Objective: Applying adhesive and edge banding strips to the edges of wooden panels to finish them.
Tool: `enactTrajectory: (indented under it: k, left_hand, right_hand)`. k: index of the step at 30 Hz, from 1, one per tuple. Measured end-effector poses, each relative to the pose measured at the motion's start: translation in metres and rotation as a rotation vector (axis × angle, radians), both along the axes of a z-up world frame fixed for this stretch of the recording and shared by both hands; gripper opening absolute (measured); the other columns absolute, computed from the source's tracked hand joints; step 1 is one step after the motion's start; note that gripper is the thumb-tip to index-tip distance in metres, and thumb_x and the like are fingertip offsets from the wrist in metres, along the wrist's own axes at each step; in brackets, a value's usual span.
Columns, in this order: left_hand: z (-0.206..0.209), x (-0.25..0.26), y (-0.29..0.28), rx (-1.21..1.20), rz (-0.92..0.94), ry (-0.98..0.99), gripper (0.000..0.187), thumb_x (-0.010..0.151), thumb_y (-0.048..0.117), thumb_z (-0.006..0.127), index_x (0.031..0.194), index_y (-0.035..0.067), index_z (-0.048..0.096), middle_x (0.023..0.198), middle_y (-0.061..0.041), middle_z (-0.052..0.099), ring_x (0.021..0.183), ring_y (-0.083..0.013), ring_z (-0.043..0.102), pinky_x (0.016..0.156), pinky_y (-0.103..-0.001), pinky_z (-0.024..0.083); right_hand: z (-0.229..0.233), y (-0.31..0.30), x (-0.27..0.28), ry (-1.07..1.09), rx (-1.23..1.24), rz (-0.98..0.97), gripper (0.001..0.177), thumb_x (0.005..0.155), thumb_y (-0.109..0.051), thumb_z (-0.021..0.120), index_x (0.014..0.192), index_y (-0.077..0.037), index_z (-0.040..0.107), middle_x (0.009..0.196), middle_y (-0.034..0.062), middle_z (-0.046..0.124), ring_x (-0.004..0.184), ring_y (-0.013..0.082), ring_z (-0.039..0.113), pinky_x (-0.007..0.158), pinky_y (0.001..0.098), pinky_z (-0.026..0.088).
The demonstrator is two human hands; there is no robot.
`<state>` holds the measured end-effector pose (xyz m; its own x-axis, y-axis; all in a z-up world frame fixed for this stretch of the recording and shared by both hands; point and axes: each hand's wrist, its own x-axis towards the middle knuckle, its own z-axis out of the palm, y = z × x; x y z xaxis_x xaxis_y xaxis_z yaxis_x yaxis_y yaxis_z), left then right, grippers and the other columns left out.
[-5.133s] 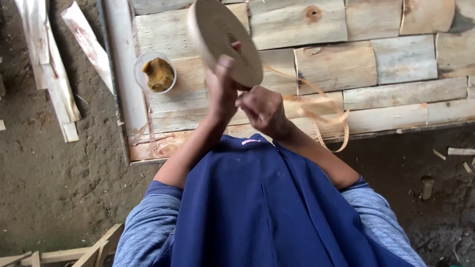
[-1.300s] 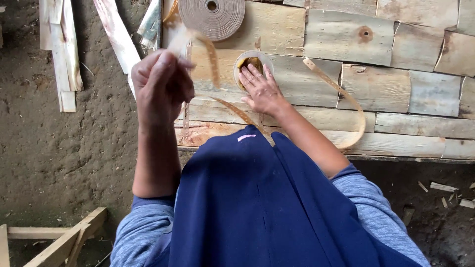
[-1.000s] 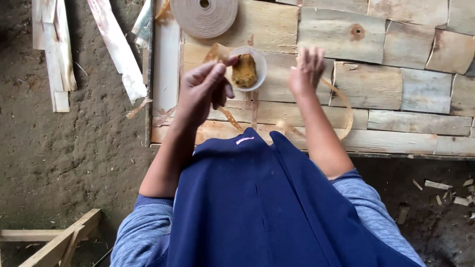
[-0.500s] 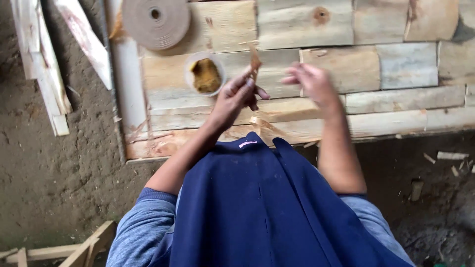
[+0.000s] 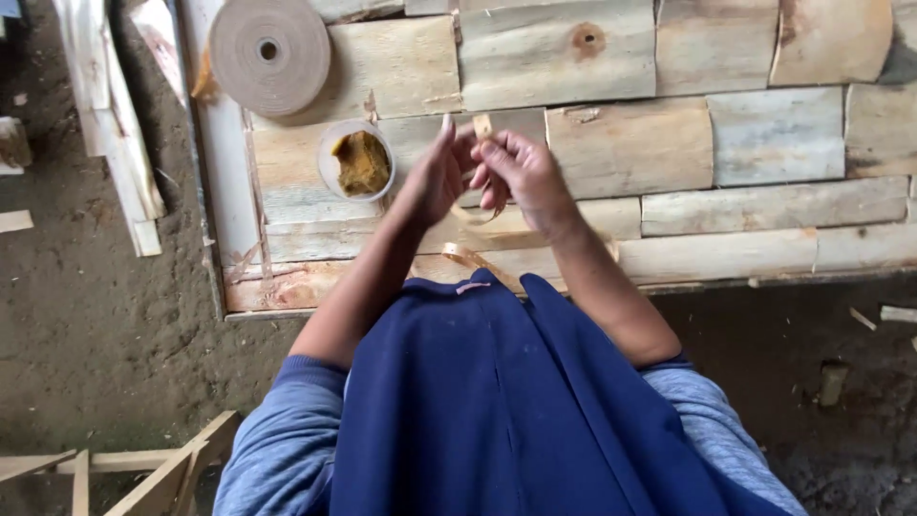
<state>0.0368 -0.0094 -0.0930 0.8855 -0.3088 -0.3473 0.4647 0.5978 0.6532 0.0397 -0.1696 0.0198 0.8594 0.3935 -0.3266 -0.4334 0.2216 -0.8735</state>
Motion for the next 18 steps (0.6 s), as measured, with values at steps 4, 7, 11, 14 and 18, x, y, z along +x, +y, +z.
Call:
enactTrajectory:
  k: [4,7,11,14,18]
  left_hand:
    - [-0.002,0.054,0.025,0.148,0.131,0.116,0.048,0.101,0.041,0.066,0.139,0.013,0.056,0.122,-0.009,0.074,0.106,-0.0258,0.075,0.091,-0.050,0.061]
    - [0.003,0.091,0.037,0.351,0.129,0.078,0.041,0.097,0.032,0.072,0.130,0.013,0.059,0.110,-0.005,0.078,0.100,-0.0225,0.076,0.084,-0.049,0.063]
    - [-0.034,0.134,0.052,0.607,0.154,0.105,0.018,0.092,0.027,0.072,0.108,0.017,0.072,0.091,0.001,0.077,0.077,-0.0135,0.068,0.069,-0.037,0.062]
    - [-0.037,0.164,0.062,0.722,0.125,0.103,0.015,0.088,0.017,0.076,0.102,0.018,0.071,0.084,0.001,0.071,0.068,-0.0098,0.060,0.058,-0.029,0.053]
    - [-0.050,0.189,0.068,0.953,0.140,-0.066,0.009,0.078,0.009,0.072,0.083,0.016,0.070,0.075,0.003,0.069,0.069,-0.0059,0.060,0.061,-0.024,0.045]
  right_hand:
    - [-0.041,0.014,-0.004,-0.018,-0.067,-0.047,0.021,0.103,-0.022,0.062,0.098,-0.002,0.061,0.068,0.0180,0.070,0.044,0.0215,0.069,0.034,0.0286,0.054]
    - [-0.062,0.022,0.000,-0.024,-0.146,-0.076,0.019,0.103,-0.019,0.060,0.096,-0.002,0.062,0.068,0.0179,0.070,0.044,0.0201,0.068,0.036,0.0264,0.054]
    - [-0.082,0.031,0.008,0.089,-0.180,-0.106,0.016,0.099,-0.014,0.064,0.095,0.001,0.062,0.065,0.0202,0.070,0.043,0.0221,0.068,0.035,0.0292,0.056]
    - [-0.104,0.037,0.021,0.209,-0.186,-0.098,0.014,0.100,-0.014,0.062,0.096,-0.001,0.060,0.070,0.0189,0.070,0.047,0.0232,0.068,0.041,0.0314,0.056]
    - [-0.118,0.043,0.029,0.325,-0.197,-0.083,0.012,0.104,-0.014,0.060,0.096,-0.005,0.059,0.076,0.0175,0.071,0.051,0.0248,0.067,0.048,0.0337,0.057]
